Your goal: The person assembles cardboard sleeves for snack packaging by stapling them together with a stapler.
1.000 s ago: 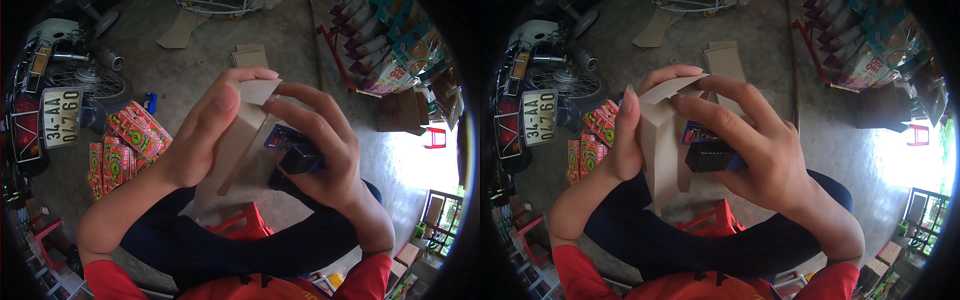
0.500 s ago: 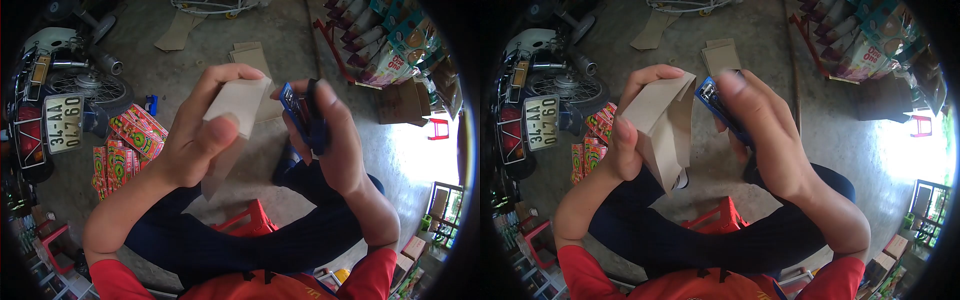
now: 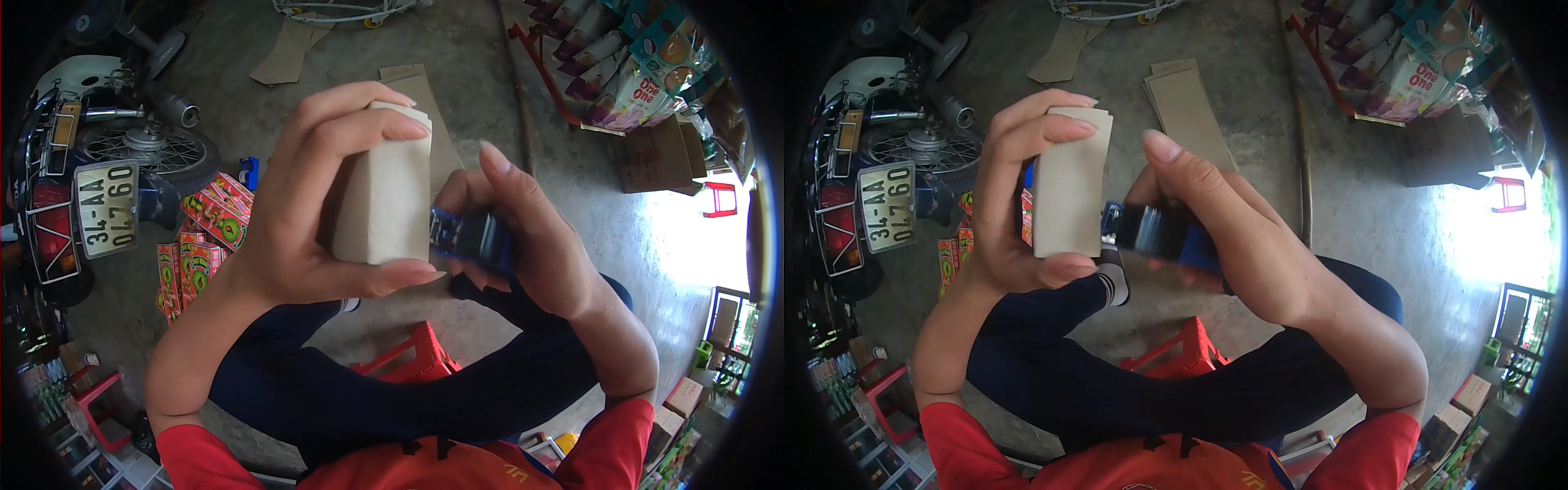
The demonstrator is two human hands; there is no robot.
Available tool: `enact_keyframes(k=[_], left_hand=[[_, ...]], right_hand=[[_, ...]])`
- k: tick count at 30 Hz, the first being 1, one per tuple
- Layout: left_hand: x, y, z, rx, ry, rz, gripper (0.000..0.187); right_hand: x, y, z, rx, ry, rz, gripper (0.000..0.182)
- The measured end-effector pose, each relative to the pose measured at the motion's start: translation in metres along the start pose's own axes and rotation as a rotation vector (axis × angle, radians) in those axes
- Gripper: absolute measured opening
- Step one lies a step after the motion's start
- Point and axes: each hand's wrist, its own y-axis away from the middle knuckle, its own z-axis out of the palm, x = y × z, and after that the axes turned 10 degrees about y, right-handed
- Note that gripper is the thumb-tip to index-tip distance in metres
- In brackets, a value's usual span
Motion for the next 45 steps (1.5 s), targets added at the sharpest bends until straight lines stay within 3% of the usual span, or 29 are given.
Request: enact_keyframes(k=[6,14,31,39,45], left_hand=[[0.011,0.0,0.01,-0.058,-0.032,0.008,0.083],[0.017,-0.001,0.024,-0.087,-0.071,-0.003,0.089],[0.017,0.0,0.023,-0.08,-0.1,0.008,0.089],[0.018,0.0,0.028,-0.06,-0.095,0.045,0.09],[0.01,0.004,0.023,-0.026,-0.12,0.068,0.093]], right_hand=[[0.001,0.001,0.002,0.069,0.055,0.133,0.071],[0.034,-0.013,0.009,0.277,0.15,-0.215,0.061],[0.033,-0.015,0.014,0.318,0.315,-0.314,0.06],[0.031,-0.012,0.018,0.376,0.54,-0.44,0.06],[0.025,-0.01,0.006,0.23,0.103,-0.175,0.06]])
